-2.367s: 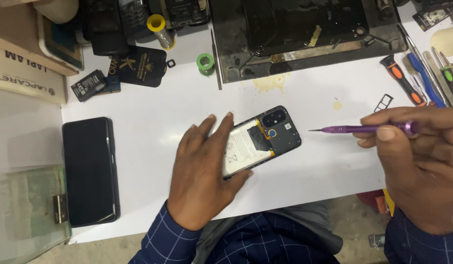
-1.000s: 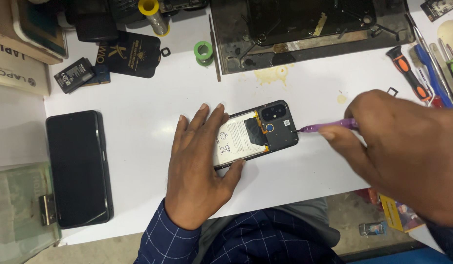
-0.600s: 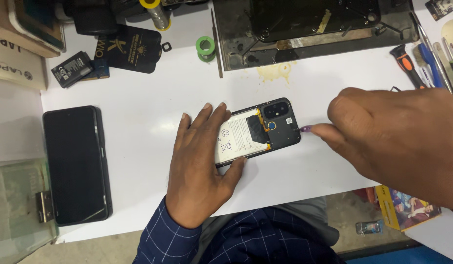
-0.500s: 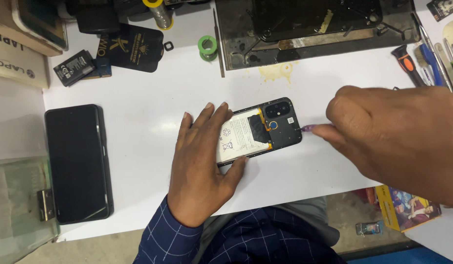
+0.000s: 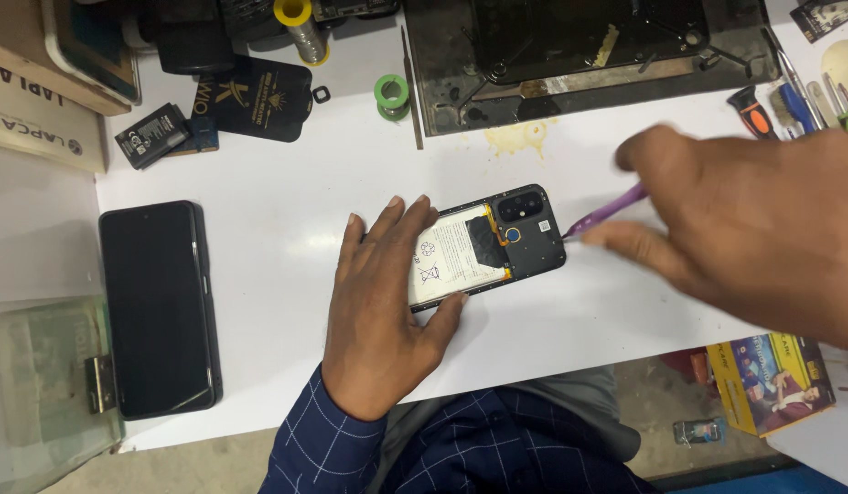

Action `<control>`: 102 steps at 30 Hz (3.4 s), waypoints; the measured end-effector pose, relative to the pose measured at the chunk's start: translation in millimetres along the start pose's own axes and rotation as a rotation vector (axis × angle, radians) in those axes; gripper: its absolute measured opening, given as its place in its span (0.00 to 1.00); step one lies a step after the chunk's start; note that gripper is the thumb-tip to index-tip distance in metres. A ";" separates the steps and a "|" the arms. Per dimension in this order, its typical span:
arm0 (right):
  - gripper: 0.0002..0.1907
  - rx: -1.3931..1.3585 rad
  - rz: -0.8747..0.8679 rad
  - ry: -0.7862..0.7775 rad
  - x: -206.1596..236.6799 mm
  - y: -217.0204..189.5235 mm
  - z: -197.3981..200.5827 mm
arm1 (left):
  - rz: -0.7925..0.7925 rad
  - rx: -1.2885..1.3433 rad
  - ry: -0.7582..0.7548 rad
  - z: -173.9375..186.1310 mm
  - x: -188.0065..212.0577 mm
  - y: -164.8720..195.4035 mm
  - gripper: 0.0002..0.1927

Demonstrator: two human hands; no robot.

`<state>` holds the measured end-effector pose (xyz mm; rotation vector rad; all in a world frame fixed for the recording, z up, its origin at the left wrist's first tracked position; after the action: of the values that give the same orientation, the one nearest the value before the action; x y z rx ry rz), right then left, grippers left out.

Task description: The person pries open the back cover of a blue smartphone using a pry tool, removes the back panel and a small internal frame, then uses a screwdriver to unscrew components from the exposed battery compartment on the workbench.

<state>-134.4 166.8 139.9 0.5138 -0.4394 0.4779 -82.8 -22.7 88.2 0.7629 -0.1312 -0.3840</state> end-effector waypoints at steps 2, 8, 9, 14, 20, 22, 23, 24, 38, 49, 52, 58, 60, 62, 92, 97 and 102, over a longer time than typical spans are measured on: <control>0.26 0.126 -0.103 -0.137 -5.2 9.0 -9.5 | 0.003 -0.005 0.003 -0.1 0.0 0.2 0.43; 0.17 -0.025 -0.014 -0.088 1.6 5.6 -1.0 | -0.005 0.001 0.003 -0.2 0.0 0.7 0.44; 0.17 -0.020 -0.013 -0.124 1.3 5.2 -5.5 | -0.003 0.001 0.002 -0.6 -0.2 0.8 0.44; 0.14 -0.214 0.175 0.118 9.0 -5.6 8.0 | 0.000 -0.002 0.003 -0.4 -0.5 1.1 0.43; 0.09 -0.249 0.287 0.135 10.5 -9.1 -3.2 | 0.007 0.000 0.001 -1.0 -0.7 0.2 0.43; 0.06 -0.262 0.312 0.171 12.5 -10.8 0.5 | 0.010 -0.004 0.000 -1.2 -0.5 -0.1 0.43; 0.11 -0.250 0.298 0.225 14.9 -9.7 6.6 | 0.010 -0.006 -0.001 -1.4 -1.0 -0.1 0.43; 0.18 -0.237 0.284 0.279 17.9 -8.9 13.4 | 0.007 -0.005 -0.002 -1.6 -1.3 0.1 0.43; 0.13 -0.201 0.170 0.082 8.9 -5.9 3.4 | 0.016 0.006 -0.002 -2.3 -0.5 -1.6 0.43; 0.21 -0.164 0.237 0.353 23.3 -3.0 16.2 | 0.015 0.010 -0.001 -2.4 -0.9 -1.3 0.43; 0.24 -0.021 0.077 0.229 13.0 4.1 10.8 | 0.013 0.004 0.004 -1.8 -0.3 -0.9 0.42; 0.13 -0.117 0.134 0.144 10.1 0.1 5.1 | 0.011 0.007 0.002 -1.7 -0.2 -1.5 0.42; 0.12 -0.203 0.205 0.209 13.7 -3.2 8.8 | 0.011 0.006 -0.002 -3.0 -0.3 -1.7 0.43; 0.11 -0.240 0.222 0.202 13.3 -3.5 5.8 | 0.013 0.002 -0.006 -3.5 -0.4 -2.2 0.43; 0.10 -1.677 0.628 0.412 -0.8 14.2 -56.6 | -0.236 0.064 -0.136 1.3 -46.6 55.8 0.26; 0.11 -1.631 0.628 0.550 -4.5 17.8 -57.7 | -0.274 0.024 -0.292 -33.5 -84.7 58.0 0.14; 0.09 -1.685 0.588 0.629 -10.8 22.2 -66.4 | -0.256 0.108 -0.324 -42.6 -86.4 44.3 0.11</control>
<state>-136.6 217.4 90.3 -1.3996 -0.2409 0.6193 -138.9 67.3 90.3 0.8218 -0.3627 -0.7491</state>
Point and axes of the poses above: each hand's wrist, its own x-axis away from the middle knuckle, its own z-axis out of the back of the hand, y = z × x, the point moved 10 cm from there along -x, towards the middle knuckle, and after that the axes turned 15 degrees about -y, right-handed, at the moved point
